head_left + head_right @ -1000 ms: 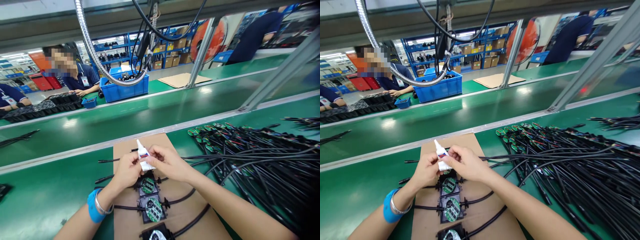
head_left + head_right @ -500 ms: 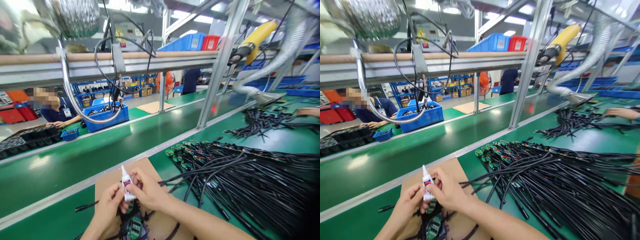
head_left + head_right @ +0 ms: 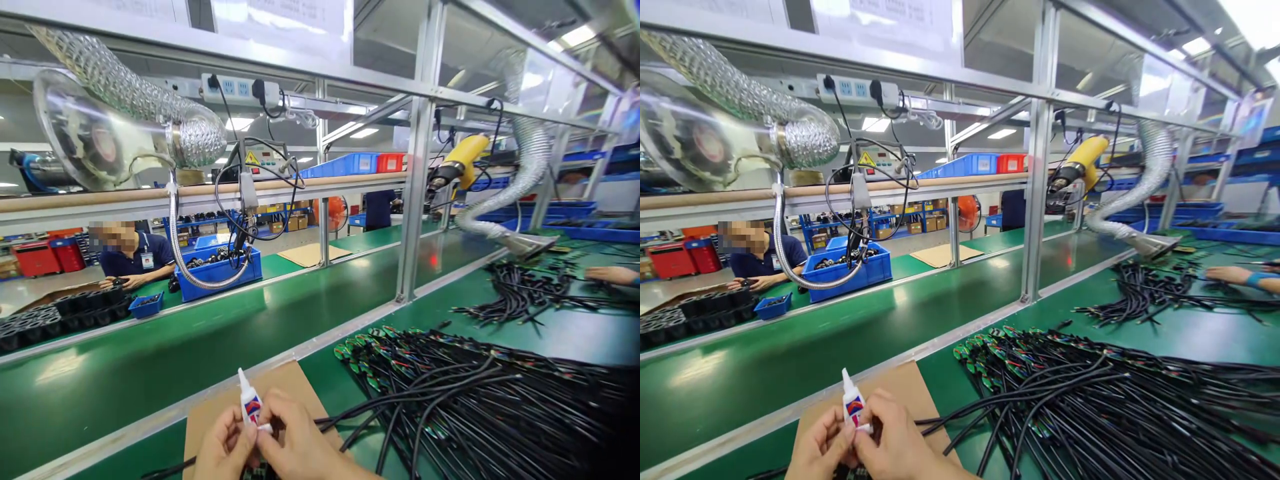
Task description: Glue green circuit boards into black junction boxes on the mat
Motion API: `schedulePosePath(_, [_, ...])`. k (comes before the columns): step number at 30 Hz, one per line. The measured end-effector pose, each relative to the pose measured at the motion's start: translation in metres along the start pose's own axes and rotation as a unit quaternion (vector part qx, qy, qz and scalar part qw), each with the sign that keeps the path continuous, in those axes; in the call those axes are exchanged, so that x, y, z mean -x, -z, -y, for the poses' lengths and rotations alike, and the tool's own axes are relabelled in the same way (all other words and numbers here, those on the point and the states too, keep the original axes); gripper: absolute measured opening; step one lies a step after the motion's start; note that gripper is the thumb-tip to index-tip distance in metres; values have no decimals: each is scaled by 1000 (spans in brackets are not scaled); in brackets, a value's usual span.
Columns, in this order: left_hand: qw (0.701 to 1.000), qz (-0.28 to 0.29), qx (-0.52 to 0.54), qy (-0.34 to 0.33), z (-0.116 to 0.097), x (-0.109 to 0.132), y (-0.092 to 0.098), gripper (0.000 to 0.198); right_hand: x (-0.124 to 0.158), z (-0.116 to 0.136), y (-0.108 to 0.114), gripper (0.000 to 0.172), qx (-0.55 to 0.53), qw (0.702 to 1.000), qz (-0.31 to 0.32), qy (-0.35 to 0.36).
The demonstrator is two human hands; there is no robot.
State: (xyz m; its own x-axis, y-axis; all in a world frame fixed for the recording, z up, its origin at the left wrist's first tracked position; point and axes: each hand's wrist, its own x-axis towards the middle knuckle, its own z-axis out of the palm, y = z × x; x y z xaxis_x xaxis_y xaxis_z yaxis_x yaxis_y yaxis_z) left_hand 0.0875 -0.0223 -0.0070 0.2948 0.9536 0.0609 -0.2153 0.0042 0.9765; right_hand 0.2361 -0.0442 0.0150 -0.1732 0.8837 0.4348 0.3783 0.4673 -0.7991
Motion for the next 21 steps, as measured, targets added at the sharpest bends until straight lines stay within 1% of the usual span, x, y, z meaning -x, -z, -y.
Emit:
schedulePosePath(1, [1000,2,-1,-2,0,0,0,53,0,-1,-2,13,-32,999,1,-26])
schedulePosePath(2, [1000,-1,2,-2,0,-1,-1,53,0,-2,-2,15,-53,998,4,-35])
schedulePosePath(3, [1000,-6,10,0,0,-1,-1,54,0,-3,-2,16,-55,998,4,-18])
schedulePosePath(4, [1000,-11,23,2,0,-1,-1,54,0,-3,-2,16,-36,999,-1,24])
schedulePosePath(5, [999,-14,39,6,-1,-1,-2,54,-1,-4,0,16,-1,997,-11,79])
schedulePosePath(7, [997,-14,74,17,-3,0,-4,53,-2,-5,3,17,66,981,-20,180])
schedulePosePath(8, [996,-12,89,25,-5,1,-5,53,-3,-6,5,18,85,974,-17,208])
schedulePosePath(10, [993,-6,113,41,-9,5,-10,53,-5,-6,7,17,99,971,-16,218])
schedulePosePath(13, [990,4,129,49,-16,12,-17,52,-4,-4,8,26,80,980,-27,181])
schedulePosePath(14, [992,7,120,43,-18,13,-18,52,-3,-3,7,27,65,984,-25,162])
schedulePosePath(16, [996,11,85,28,-20,15,-18,53,-1,-3,4,23,31,992,-13,121])
schedulePosePath(18, [998,7,54,29,-19,15,-16,56,1,-3,1,19,-36,998,5,52])
schedulePosePath(21, [998,2,42,54,-13,12,-11,57,-1,-5,-1,25,-133,989,39,-49])
